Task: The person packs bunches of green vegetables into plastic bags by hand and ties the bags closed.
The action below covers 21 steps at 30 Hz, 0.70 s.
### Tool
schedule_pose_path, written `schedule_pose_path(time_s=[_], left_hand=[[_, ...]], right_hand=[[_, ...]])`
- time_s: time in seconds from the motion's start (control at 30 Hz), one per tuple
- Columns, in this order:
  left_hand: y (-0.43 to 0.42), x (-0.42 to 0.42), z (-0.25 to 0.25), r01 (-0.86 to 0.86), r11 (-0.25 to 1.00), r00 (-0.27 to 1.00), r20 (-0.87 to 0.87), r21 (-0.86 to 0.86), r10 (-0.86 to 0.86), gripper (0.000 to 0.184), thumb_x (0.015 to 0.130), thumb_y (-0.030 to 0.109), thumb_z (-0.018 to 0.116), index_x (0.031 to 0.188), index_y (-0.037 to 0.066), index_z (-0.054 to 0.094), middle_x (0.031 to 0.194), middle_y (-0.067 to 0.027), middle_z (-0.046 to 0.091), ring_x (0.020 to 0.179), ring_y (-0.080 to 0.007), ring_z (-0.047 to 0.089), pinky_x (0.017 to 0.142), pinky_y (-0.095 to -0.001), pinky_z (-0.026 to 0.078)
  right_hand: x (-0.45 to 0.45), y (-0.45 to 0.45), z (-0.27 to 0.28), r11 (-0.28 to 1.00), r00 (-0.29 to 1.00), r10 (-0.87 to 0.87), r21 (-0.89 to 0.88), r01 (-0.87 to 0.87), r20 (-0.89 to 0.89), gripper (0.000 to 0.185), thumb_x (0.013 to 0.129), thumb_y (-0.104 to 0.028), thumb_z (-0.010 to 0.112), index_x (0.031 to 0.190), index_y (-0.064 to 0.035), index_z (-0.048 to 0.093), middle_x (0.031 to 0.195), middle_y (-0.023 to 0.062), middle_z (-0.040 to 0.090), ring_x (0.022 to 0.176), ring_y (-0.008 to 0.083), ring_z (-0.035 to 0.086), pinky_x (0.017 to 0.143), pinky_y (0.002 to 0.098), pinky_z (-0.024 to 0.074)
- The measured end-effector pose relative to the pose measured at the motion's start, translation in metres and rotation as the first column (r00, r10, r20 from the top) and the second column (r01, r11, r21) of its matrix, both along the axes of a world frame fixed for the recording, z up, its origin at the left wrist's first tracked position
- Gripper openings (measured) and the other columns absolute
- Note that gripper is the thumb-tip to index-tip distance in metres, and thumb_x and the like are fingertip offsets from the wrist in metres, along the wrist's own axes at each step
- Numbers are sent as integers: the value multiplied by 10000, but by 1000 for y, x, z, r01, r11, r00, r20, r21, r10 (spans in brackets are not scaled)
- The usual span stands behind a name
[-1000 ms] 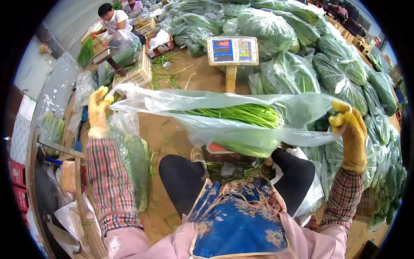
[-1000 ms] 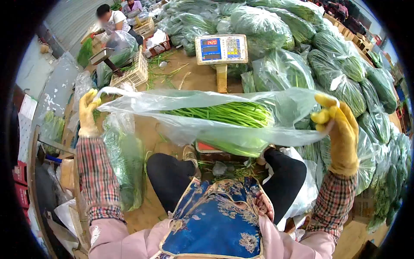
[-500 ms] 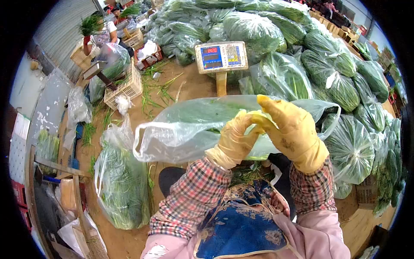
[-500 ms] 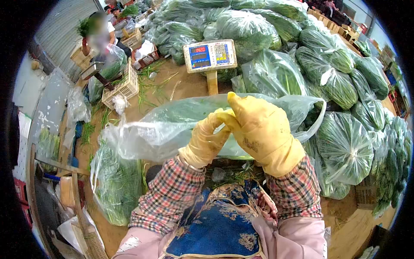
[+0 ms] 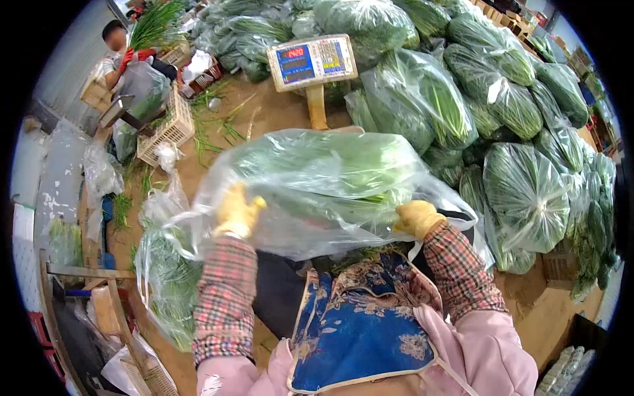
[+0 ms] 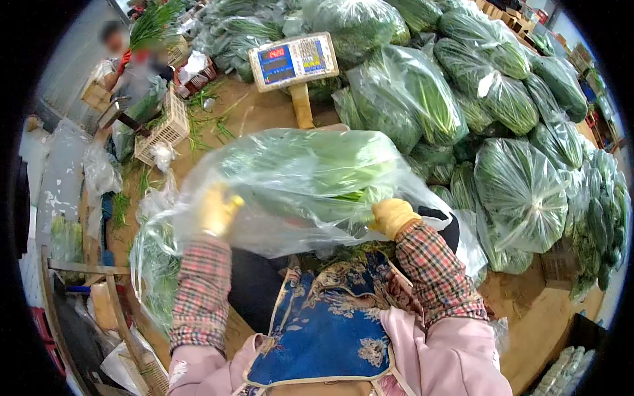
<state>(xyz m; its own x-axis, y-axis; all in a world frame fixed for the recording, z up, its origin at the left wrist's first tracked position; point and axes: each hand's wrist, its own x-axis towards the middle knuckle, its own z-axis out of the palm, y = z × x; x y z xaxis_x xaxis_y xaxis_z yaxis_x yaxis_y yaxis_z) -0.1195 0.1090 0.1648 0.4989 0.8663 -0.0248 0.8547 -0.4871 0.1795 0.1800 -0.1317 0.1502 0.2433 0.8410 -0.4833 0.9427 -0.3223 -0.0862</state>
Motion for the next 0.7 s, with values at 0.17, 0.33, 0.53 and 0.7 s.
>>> schedule_pose_path(time_s=[0.17, 0.33, 0.53, 0.7], left_hand=[[46, 17, 55, -447, 839, 844, 458, 309, 281, 740, 706, 433, 684, 1276, 91, 359, 1267, -179, 415, 1204, -337, 365, 1003, -424, 305], [50, 3, -8, -580, 688, 813, 257, 437, 522, 909, 637, 574, 676, 1306, 74, 317, 1337, -203, 328, 1276, -386, 230, 1015, -490, 253], [79, -23, -51, -526, 846, 827, 281, 81, 487, 951, 605, 603, 680, 1283, 22, 353, 1183, -168, 510, 1107, -309, 470, 957, -374, 360], [103, -4, -103, 199, 806, 865, 486, -557, 123, 448, 695, 332, 727, 968, 5, 584, 921, -82, 616, 878, -211, 571, 763, -330, 447]], right_hand=[[-20, 4, 10, 980, 990, 139, -150, -133, 30, 301, 745, -257, 625, 996, -92, 635, 885, 114, 647, 854, 291, 618, 729, 380, 494], [-28, 65, 9, 823, 980, 199, 544, -165, -5, 817, 680, -246, 729, 1326, -57, 266, 1209, 205, 422, 1082, 380, 440, 876, 409, 435], [15, 135, 3, 731, 985, 39, 667, -142, 168, 1016, 638, -303, 764, 1401, -162, 108, 1382, 230, 221, 1242, 461, 233, 1011, 512, 278], [70, 181, -28, 893, 911, -306, 415, 174, 276, 1047, 639, -430, 746, 1416, -234, 71, 1450, 130, 157, 1316, 415, 129, 1007, 594, 181]])
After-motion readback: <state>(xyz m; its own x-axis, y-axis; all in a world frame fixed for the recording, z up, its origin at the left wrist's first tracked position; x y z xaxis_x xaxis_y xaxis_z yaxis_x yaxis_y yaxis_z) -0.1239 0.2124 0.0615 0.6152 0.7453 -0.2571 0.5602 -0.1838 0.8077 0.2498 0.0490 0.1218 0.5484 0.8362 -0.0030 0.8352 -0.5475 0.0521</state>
